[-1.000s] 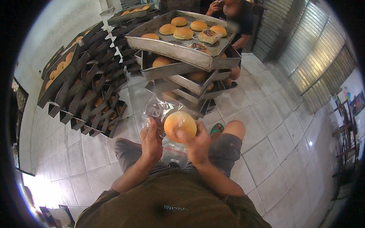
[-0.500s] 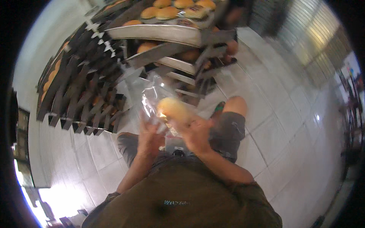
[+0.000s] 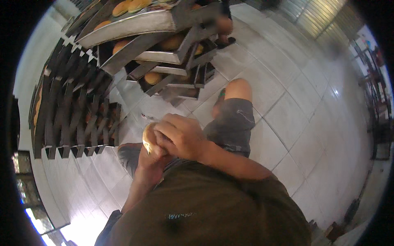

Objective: The person sits on the floor and repeatedly picks up round buns from a metal rack, places them into clear plastic bags, and seals them. The packaged buns are then placed onto a tray on the floor. Another person is visible in the background also handling buns.

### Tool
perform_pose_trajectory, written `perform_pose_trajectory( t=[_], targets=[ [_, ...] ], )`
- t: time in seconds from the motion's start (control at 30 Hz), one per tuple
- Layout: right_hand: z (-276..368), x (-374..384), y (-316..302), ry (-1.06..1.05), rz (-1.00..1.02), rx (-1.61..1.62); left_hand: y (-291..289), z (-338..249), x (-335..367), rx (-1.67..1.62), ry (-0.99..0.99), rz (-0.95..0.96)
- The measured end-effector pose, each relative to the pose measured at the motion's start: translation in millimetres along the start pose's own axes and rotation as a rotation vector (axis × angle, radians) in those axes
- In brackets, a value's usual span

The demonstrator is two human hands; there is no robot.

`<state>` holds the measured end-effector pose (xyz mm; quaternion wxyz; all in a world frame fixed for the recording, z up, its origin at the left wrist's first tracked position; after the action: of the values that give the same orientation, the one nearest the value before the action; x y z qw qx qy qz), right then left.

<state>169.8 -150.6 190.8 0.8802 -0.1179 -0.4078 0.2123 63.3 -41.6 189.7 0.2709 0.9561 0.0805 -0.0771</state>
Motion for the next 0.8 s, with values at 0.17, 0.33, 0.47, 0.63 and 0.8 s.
perform_pose_trajectory(
  t=[0.17,0.33,0.47,0.63,0.8],
  targets=[
    [-52,-19,15,0.236,0.195,0.008,-64,32,7,0.521,-0.441,-0.092],
    [-1,3,-10,0.119,0.232,0.023,-97,47,-9,-0.342,-0.158,-0.141],
    [9,-2,-3,-0.002,0.398,-0.010,-64,58,35,-0.374,-0.316,-0.055],
    [43,15,-38,-0.024,0.277,-0.213,-35,40,62,-0.969,-0.219,0.360],
    [40,-15,-62,0.052,0.210,-0.074,-21,21,84,-0.972,-0.150,0.240]
  ],
)
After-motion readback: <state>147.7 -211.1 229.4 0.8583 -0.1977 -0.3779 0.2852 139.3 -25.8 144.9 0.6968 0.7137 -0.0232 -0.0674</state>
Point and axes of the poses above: each hand's wrist, its own x-axis towards the middle knuckle, its own y-axis out of the palm, z = x × y, the point moved 3 cm from there along x, towards the middle knuckle, and after that the axes turned 1 degree about y, right-handed, at the moved point
